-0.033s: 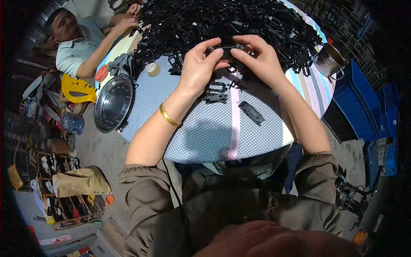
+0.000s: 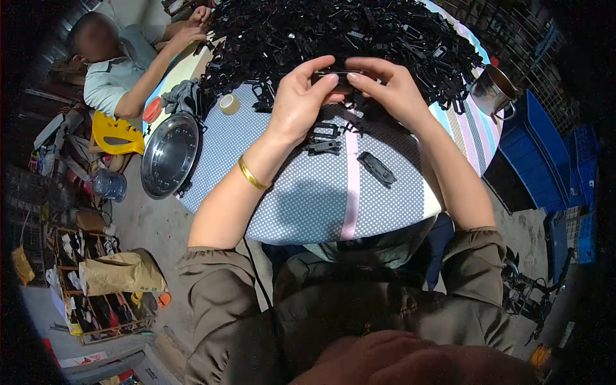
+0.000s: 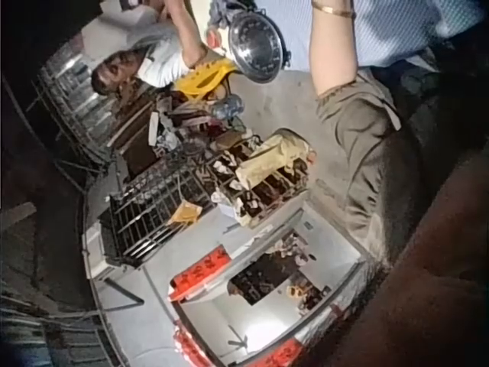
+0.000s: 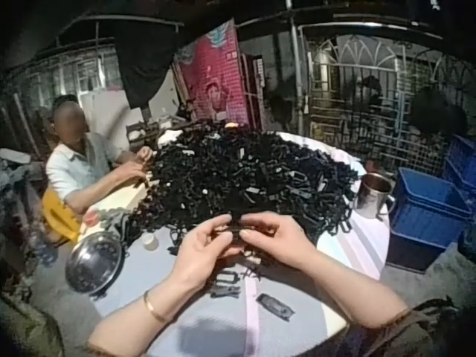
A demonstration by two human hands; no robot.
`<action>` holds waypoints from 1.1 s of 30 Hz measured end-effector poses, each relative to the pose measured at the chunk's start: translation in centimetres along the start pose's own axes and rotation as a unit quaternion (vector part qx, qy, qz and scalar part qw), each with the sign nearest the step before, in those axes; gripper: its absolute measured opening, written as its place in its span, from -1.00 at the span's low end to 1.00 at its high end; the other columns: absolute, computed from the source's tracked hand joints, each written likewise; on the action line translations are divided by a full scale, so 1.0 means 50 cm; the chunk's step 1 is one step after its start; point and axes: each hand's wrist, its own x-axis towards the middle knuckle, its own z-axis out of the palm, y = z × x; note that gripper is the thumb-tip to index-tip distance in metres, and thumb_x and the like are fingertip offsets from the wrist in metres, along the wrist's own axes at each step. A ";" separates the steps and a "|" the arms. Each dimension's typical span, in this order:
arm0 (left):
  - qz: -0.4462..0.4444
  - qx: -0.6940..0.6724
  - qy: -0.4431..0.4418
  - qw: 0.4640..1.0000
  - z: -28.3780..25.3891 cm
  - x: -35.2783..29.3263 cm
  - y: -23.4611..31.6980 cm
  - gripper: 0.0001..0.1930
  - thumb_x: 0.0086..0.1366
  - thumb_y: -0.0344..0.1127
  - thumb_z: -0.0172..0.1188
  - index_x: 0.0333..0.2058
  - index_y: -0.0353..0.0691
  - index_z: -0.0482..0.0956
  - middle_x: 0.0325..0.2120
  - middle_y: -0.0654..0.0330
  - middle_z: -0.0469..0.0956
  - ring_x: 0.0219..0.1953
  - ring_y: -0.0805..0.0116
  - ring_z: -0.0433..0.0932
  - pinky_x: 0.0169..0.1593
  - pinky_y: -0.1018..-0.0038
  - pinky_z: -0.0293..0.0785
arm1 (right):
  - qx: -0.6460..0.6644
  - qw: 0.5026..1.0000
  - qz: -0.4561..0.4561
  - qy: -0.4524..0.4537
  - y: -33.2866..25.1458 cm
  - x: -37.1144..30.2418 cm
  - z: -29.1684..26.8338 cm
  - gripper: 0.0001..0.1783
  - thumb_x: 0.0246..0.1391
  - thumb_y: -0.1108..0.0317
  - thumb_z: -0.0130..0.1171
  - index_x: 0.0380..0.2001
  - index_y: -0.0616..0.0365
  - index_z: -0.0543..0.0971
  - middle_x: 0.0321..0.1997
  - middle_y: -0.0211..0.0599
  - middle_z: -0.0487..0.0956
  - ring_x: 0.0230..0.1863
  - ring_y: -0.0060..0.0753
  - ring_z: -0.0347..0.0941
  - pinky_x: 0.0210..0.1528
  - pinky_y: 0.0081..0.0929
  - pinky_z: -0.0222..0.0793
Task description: Sorting through a large pile of black plastic components on a table in a workshop environment.
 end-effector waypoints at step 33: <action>-0.023 0.342 -0.076 0.936 -0.130 0.060 -0.002 -0.68 0.10 -0.48 0.14 -0.12 -0.31 0.45 -0.31 0.21 0.53 -0.27 0.51 0.47 -0.18 0.60 0.40 | -0.427 0.871 -0.123 -0.209 0.006 -0.029 0.031 -0.84 -0.25 0.36 0.18 -0.51 0.17 0.56 -0.46 -0.19 0.50 -0.35 -0.14 0.45 -0.29 -0.31 0.38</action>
